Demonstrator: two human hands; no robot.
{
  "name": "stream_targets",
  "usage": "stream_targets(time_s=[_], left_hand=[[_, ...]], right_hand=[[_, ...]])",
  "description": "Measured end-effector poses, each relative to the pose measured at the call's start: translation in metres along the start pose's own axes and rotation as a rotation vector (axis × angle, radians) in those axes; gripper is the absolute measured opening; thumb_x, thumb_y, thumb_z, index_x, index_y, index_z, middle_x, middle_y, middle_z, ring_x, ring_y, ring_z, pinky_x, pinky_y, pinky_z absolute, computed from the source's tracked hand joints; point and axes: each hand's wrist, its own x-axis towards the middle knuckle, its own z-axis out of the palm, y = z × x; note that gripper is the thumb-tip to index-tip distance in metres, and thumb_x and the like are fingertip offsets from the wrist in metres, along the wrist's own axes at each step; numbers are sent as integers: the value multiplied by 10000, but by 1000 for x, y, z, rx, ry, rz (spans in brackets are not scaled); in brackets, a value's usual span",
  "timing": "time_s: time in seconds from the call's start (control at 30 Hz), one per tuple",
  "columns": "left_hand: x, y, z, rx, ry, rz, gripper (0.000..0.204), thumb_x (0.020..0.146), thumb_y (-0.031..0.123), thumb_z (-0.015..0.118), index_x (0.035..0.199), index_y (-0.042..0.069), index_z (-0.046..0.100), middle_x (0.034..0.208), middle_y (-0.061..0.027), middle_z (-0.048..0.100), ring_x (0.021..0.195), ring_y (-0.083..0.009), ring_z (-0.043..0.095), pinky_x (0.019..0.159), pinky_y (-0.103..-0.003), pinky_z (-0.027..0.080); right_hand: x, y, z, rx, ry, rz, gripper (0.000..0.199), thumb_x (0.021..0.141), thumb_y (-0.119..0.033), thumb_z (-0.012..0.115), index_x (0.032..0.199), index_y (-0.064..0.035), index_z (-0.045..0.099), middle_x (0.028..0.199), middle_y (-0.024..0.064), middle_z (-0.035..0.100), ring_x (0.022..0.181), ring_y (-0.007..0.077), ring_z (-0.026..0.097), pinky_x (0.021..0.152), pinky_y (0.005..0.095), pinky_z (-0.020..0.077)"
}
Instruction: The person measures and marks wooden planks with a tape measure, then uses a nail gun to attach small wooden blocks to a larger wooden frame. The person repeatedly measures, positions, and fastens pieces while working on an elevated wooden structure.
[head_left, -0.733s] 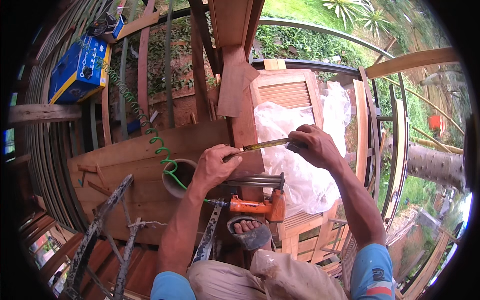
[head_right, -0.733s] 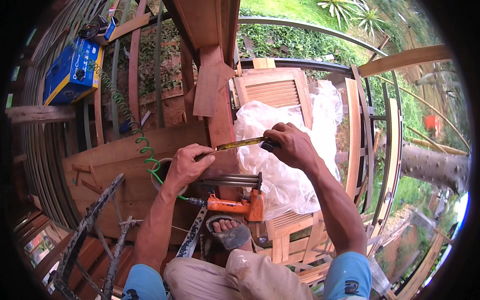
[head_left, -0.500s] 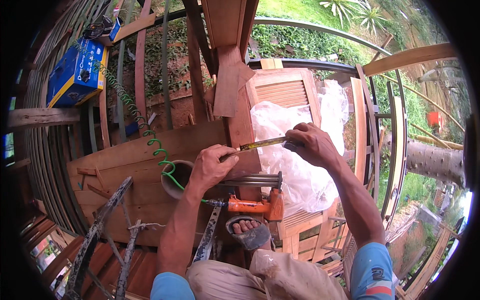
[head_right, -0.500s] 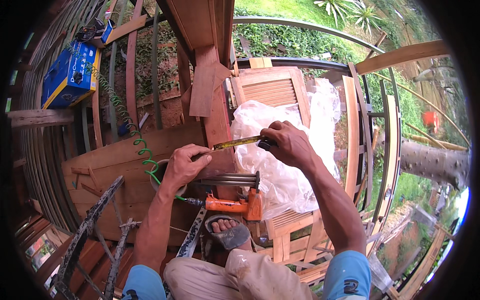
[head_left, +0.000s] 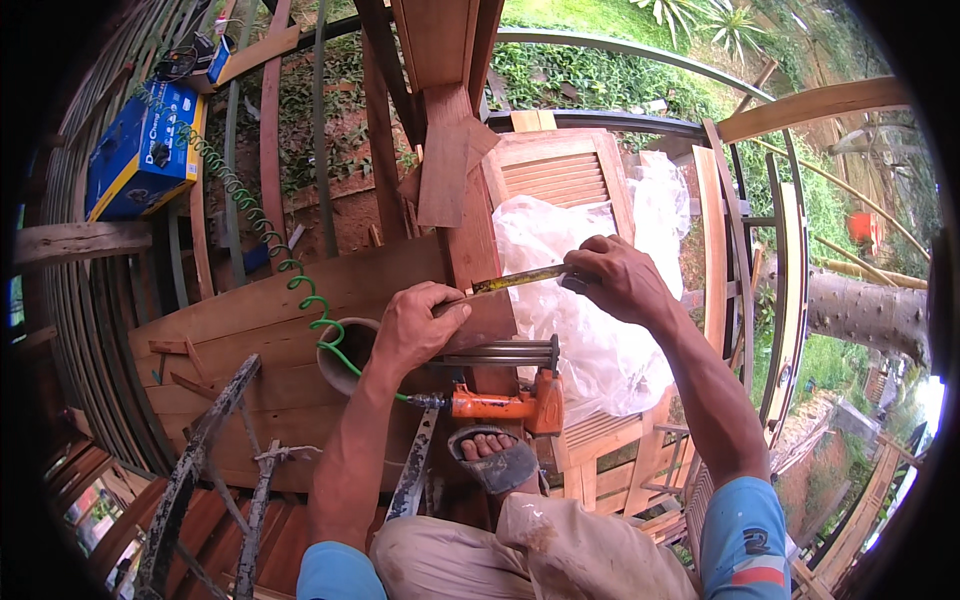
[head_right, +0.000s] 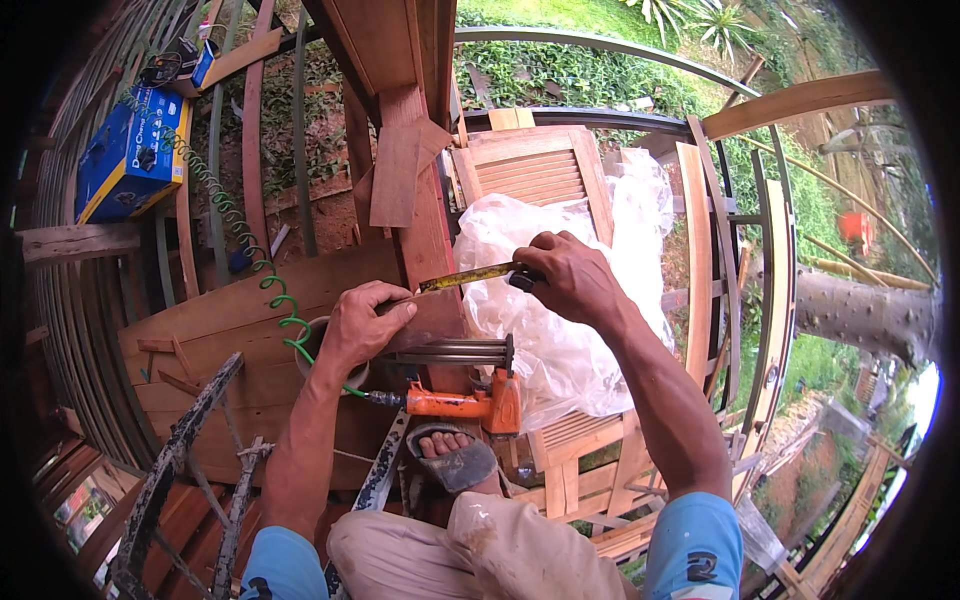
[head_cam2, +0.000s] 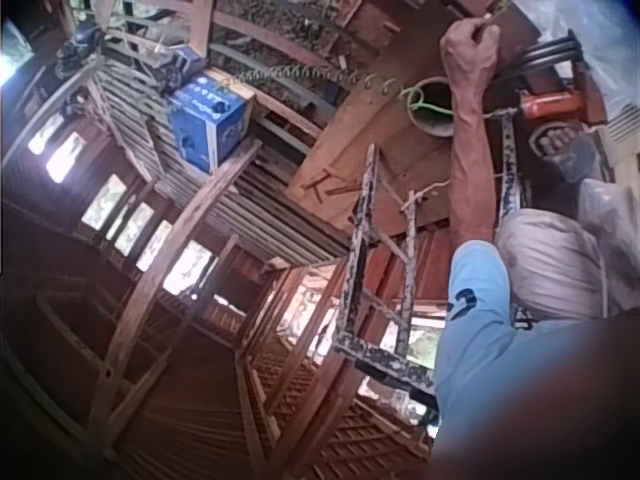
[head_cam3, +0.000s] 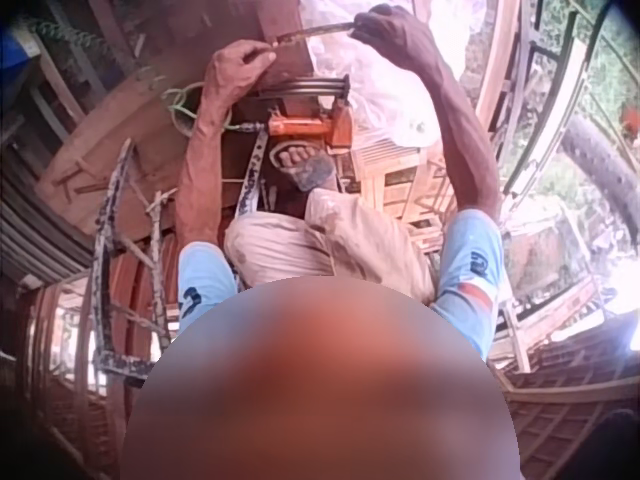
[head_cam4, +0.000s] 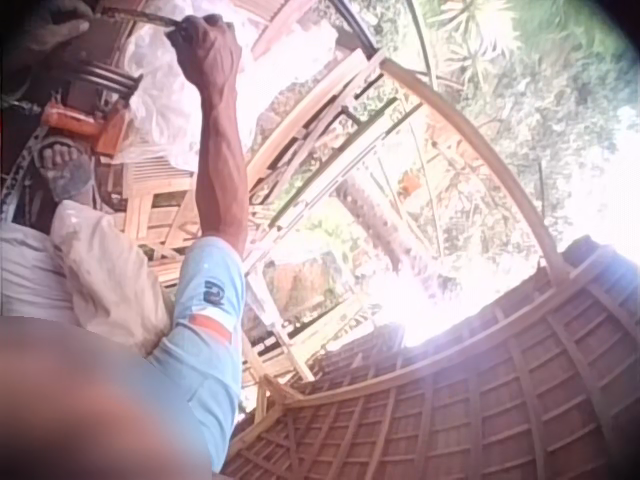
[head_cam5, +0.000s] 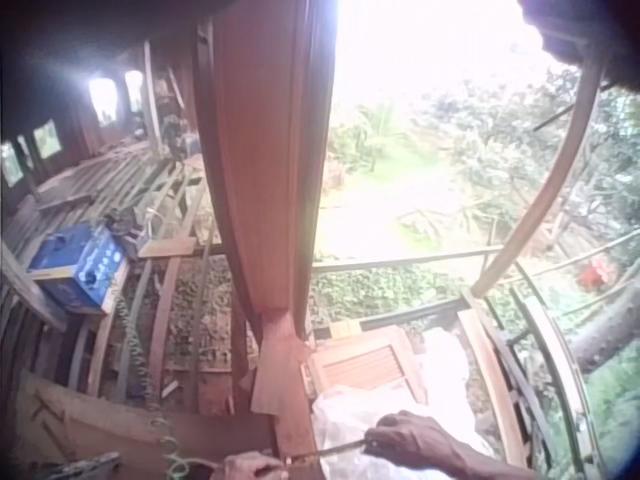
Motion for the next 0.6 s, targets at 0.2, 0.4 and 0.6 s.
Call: stream_targets(time_s=[0.2, 0.4, 0.6], left_hand=[[1, -2, 2, -22, -6, -16, 302, 933, 220, 801, 1105, -28, 814, 1048, -198, 794, 985, -334, 786, 876, -404, 606], [2, -2, 2, -20, -13, -16, 306, 930, 223, 806, 1109, -25, 817, 1058, -196, 799, 1002, -335, 786, 887, -404, 606], [3, 1, 0, -8, -24, -41, 312, 929, 229, 806, 1106, -27, 817, 1061, -201, 800, 1014, -341, 784, 903, -408, 603]], right_hand=[[-1, 0, 1, 6, 5, -7, 245, 941, -187, 797, 1184, -156, 786, 1131, 74, 762, 1038, 332, 715, 835, 448, 603], [-2, 0, 3, 8, 17, -5, 210, 956, -207, 797, 1158, -151, 793, 1099, 81, 759, 1004, 325, 717, 821, 448, 599], [-3, 0, 2, 9, 32, -9, 179, 971, -221, 796, 1132, -143, 796, 1066, 88, 754, 987, 319, 719, 807, 449, 592]])
